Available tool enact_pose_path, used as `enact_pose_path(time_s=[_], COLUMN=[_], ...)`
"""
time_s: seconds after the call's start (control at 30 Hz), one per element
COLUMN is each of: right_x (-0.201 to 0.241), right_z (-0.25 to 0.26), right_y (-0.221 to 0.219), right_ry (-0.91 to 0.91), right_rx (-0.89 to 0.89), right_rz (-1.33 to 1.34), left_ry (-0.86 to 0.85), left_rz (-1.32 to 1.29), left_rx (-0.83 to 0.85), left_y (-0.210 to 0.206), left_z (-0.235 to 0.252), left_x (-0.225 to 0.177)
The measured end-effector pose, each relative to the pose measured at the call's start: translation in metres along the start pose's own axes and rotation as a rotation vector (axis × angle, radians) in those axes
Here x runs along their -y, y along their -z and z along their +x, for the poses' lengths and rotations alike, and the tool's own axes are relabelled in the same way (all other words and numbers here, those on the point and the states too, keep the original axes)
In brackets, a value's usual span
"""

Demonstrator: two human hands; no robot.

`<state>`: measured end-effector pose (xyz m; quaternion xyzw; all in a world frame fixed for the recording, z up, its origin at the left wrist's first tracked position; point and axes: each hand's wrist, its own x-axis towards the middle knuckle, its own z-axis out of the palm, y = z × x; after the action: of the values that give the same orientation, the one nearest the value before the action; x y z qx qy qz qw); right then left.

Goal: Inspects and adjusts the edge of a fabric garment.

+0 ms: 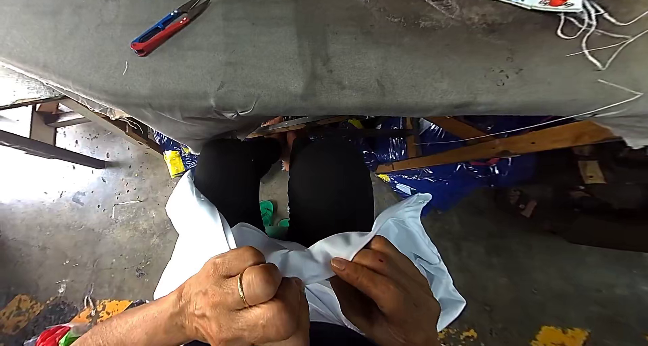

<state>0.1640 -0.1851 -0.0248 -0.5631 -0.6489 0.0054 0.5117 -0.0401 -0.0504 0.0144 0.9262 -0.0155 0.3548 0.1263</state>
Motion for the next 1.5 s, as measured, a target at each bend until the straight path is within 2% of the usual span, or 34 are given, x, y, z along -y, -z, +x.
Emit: enact_pose_path(time_s=[0.3, 0.4, 0.5, 0.63, 0.7, 0.8, 1.3, 1.5], right_x=[0.0, -0.002, -0.007, -0.014, -0.017, -0.02, -0.01, -0.013], right_z=[0.001, 0.005, 0.018, 0.035, 0.041, 0.046, 0.061, 0.059], right_y=[0.003, 0.003, 0.005, 0.004, 0.003, 0.001, -0.008, 0.004], right_ry=[0.024, 0.005, -0.095, -0.221, -0.226, -0.228, -0.277, -0.315], right_rx=[0.006, 0.025, 0.091, 0.195, 0.209, 0.243, 0.286, 0.311], right_rz=[-0.023, 0.002, 0.06, 0.165, 0.212, 0.21, 0.072, 0.039], left_ry=[-0.006, 0.108, 0.411, 0.757, 0.84, 0.888, 0.854, 0.906], left_rz=[0.009, -0.072, -0.324, -0.905, -1.132, -1.279, -1.12, -1.11], left_rx=[-0.008, 0.005, 0.04, 0.157, 0.136, 0.106, 0.025, 0.023], left_y=[0.0, 0.001, -0.004, -0.008, -0.013, -0.019, -0.021, -0.019], left_z=[0.001, 0.004, 0.009, 0.01, 0.007, 0.001, 0.003, 0.002], left_x=[-0.001, 0.001, 0.014, 0.044, 0.056, 0.063, 0.06, 0.061])
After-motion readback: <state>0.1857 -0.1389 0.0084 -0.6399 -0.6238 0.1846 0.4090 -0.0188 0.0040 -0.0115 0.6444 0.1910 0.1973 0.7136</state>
